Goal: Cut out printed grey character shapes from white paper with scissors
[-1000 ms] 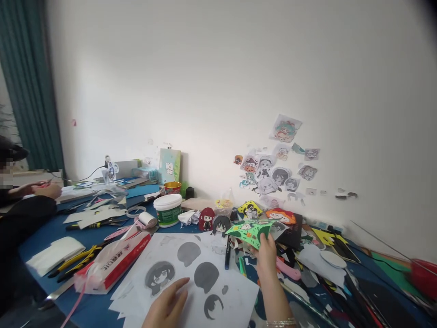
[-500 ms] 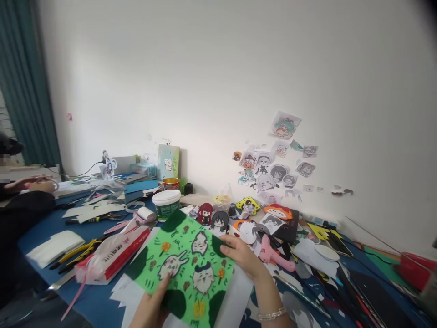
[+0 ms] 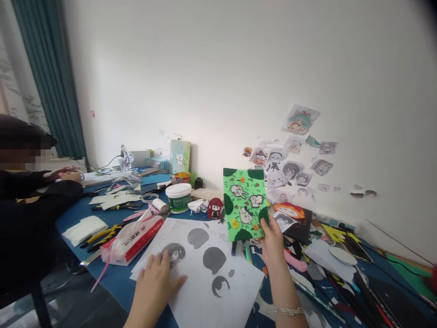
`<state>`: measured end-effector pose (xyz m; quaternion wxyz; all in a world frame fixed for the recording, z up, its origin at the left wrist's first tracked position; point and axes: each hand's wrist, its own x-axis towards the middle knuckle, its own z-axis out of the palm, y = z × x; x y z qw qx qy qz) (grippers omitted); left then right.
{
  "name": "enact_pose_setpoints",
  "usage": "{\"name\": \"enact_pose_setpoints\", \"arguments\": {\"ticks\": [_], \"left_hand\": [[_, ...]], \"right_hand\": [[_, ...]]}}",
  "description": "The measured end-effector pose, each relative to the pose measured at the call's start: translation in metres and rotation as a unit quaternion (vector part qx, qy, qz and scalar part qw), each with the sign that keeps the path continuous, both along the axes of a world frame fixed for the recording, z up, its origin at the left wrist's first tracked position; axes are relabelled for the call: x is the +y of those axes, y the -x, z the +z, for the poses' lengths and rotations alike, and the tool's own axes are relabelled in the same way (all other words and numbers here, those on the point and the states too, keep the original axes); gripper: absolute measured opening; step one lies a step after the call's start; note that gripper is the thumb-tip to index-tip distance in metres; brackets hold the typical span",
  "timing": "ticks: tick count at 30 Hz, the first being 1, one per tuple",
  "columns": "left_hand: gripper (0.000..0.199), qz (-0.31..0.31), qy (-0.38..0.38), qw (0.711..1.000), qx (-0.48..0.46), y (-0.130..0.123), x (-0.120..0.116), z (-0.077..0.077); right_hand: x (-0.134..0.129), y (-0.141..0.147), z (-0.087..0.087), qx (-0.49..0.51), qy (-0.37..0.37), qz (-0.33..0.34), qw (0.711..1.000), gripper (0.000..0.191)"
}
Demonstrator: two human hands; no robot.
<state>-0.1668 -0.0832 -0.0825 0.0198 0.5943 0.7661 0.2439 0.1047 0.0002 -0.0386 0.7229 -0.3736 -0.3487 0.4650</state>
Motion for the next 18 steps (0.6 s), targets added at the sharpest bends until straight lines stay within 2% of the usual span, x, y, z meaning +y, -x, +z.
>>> {"name": "enact_pose_setpoints", "arguments": {"ticks": [3, 7, 9, 12, 15, 18], "left_hand": [[0.065, -0.007, 0.054, 0.997, 0.059, 0.002, -0.003, -0.019], [0.059, -0.037, 0.063, 0.996, 0.051, -0.001, -0.004, -0.018], [0.054, -0.042, 0.049, 0.998, 0.007, -0.003, -0.005, -0.013], [0.047, -0.043, 0.029, 0.993, -0.107, -0.007, -0.009, -0.011], [0.043, -0.038, 0.007, 0.982, -0.186, -0.015, -0.014, -0.016], [0.042, -0.052, -0.07, 0.965, -0.249, -0.031, -0.018, -0.023]], "right_hand": [[-0.003, 0.0, 0.002, 0.002, 0.012, 0.002, 1.0, 0.067], [-0.004, 0.001, 0.001, -0.021, 0.027, -0.008, 0.999, 0.066], [-0.002, -0.001, -0.001, -0.02, 0.024, -0.013, 0.999, 0.064], [0.002, -0.003, -0.004, -0.006, 0.018, -0.018, 1.0, 0.063], [0.006, -0.004, -0.006, 0.009, 0.024, -0.019, 0.999, 0.065], [0.005, -0.003, -0.006, 0.018, 0.033, -0.019, 0.999, 0.064]]}}
